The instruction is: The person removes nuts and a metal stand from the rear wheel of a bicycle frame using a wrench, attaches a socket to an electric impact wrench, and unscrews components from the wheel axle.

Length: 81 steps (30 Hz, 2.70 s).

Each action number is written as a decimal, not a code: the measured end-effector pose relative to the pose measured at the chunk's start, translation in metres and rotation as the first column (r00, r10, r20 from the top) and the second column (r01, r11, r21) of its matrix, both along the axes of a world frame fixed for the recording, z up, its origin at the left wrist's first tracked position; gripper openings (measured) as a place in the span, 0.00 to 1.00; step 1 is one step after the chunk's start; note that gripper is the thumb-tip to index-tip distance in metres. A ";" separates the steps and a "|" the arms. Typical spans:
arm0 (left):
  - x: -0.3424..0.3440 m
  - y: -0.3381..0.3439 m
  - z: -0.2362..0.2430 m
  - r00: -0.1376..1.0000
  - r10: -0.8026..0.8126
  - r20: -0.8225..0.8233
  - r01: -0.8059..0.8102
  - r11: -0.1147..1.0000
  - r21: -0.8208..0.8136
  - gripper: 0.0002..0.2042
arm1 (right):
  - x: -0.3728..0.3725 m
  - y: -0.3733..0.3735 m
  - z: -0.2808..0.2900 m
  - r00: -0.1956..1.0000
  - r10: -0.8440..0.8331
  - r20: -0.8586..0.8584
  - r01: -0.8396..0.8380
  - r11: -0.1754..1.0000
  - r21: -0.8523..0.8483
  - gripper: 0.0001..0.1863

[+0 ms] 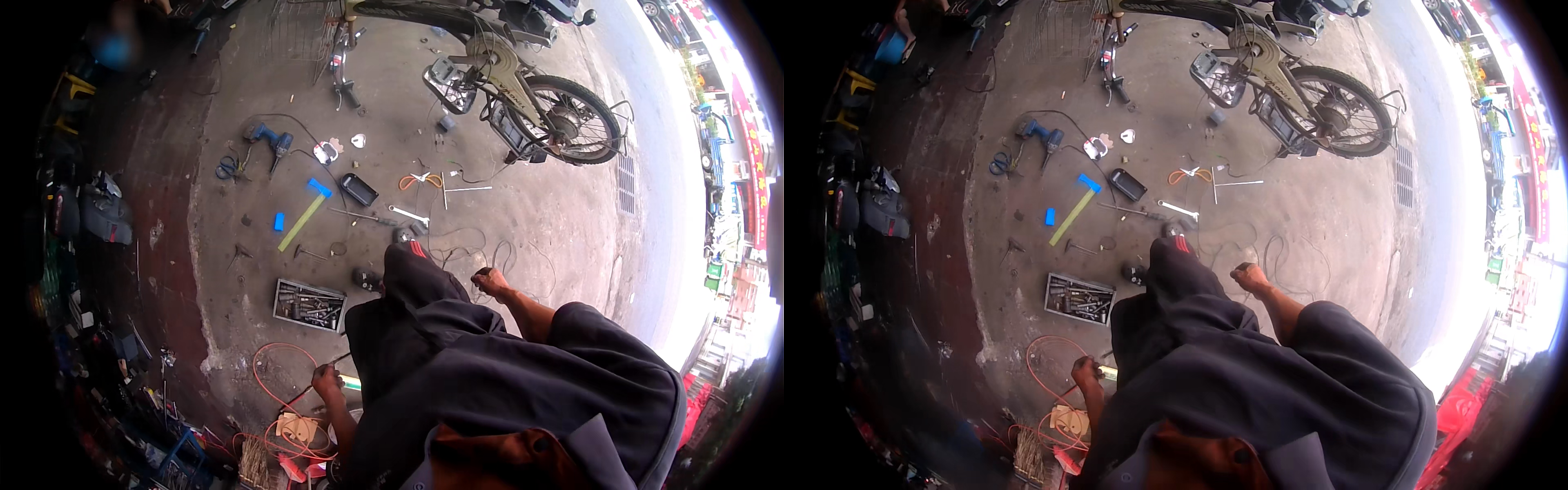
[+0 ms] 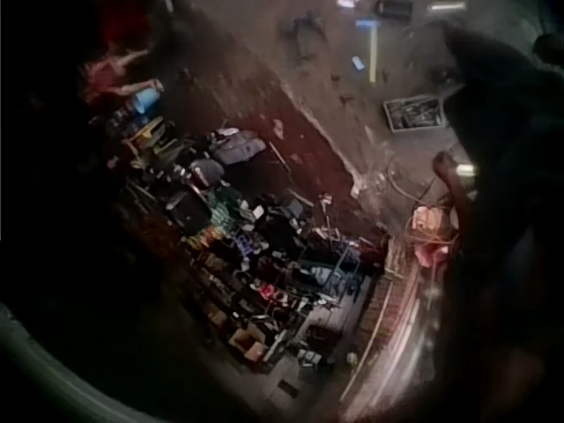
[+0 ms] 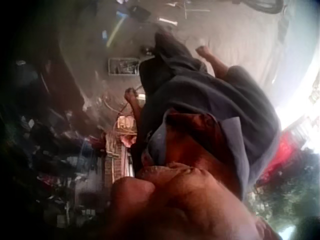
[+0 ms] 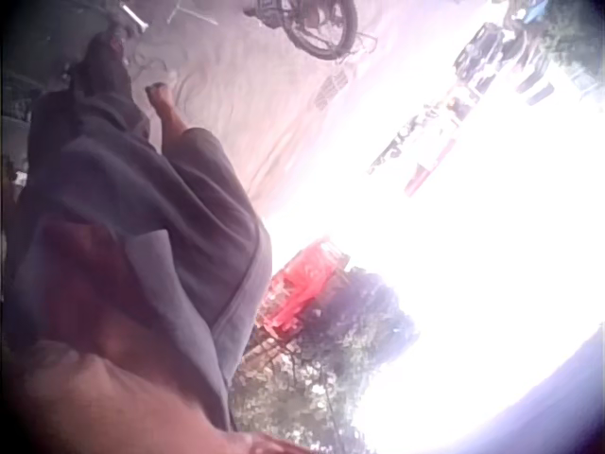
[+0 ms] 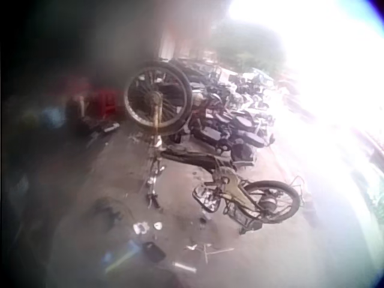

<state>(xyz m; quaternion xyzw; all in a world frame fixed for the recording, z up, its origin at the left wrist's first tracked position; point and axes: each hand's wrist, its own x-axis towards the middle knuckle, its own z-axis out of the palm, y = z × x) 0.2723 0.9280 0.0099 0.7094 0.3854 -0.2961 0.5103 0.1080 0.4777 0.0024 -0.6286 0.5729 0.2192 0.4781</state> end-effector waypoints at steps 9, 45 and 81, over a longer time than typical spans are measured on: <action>-0.040 -0.037 -0.029 0.981 0.094 -0.169 -0.082 0.993 0.080 0.04 | 0.166 -0.060 -0.042 0.906 0.332 0.263 -0.345 0.938 0.003 0.15; 0.123 0.000 -0.556 0.975 -0.199 0.097 0.059 0.656 0.752 0.17 | 0.662 0.079 -0.494 -0.032 0.940 -0.340 -0.381 -0.326 -0.865 0.33; 0.078 -0.105 -0.506 0.637 -0.223 0.738 -0.221 0.865 0.451 0.11 | 0.535 0.139 -0.524 -0.799 0.508 -0.322 -0.285 -0.791 -0.542 0.17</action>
